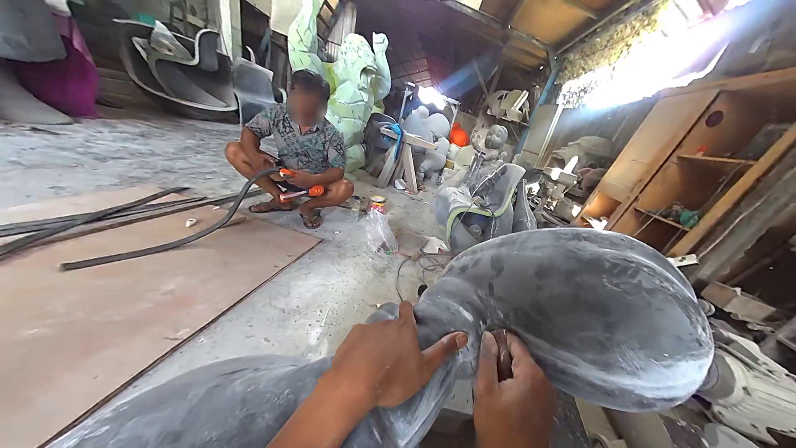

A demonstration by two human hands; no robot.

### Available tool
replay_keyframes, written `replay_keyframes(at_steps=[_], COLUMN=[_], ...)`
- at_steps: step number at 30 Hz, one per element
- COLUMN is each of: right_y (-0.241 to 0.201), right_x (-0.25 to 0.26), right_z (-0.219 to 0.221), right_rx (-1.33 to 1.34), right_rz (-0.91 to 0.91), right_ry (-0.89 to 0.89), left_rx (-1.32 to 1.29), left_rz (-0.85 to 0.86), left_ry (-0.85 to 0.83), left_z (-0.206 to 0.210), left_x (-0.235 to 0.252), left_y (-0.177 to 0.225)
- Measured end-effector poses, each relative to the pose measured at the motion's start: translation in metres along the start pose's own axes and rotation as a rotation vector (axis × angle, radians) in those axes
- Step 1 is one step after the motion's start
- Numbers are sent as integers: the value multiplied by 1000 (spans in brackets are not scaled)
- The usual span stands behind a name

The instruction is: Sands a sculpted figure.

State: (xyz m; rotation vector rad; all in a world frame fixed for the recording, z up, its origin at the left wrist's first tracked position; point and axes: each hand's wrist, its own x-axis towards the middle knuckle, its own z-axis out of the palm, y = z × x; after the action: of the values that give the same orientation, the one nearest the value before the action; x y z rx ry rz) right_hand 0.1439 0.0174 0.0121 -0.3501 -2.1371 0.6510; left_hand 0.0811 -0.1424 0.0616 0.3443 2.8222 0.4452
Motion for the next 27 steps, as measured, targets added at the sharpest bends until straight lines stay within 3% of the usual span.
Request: replay_keyframes(at_steps=[4, 8, 11, 15, 17, 22, 27], right_y=[29, 44, 32, 40, 50, 76, 51], right_x=[-12, -15, -21, -17, -12, -10, 23], right_z=[-25, -23, -13, 22, 41, 60, 60], right_rx=[266, 296, 220, 309, 378, 501, 552], right_rz=[-79, -196, -201, -350, -437, -454, -538], right_ry=[-304, -120, -146, 92, 117, -255, -354], left_rx=[-5, -15, -12, -9, -16, -28, 0], left_rz=[4, -2, -2, -6, -7, -21, -25], left_ry=[-4, 0, 1, 18, 28, 27, 50], left_z=[-4, -6, -9, -9, -9, -12, -11], left_x=[5, 10, 11, 14, 16, 19, 18], left_y=[-11, -22, -27, -34, -37, -46, -47])
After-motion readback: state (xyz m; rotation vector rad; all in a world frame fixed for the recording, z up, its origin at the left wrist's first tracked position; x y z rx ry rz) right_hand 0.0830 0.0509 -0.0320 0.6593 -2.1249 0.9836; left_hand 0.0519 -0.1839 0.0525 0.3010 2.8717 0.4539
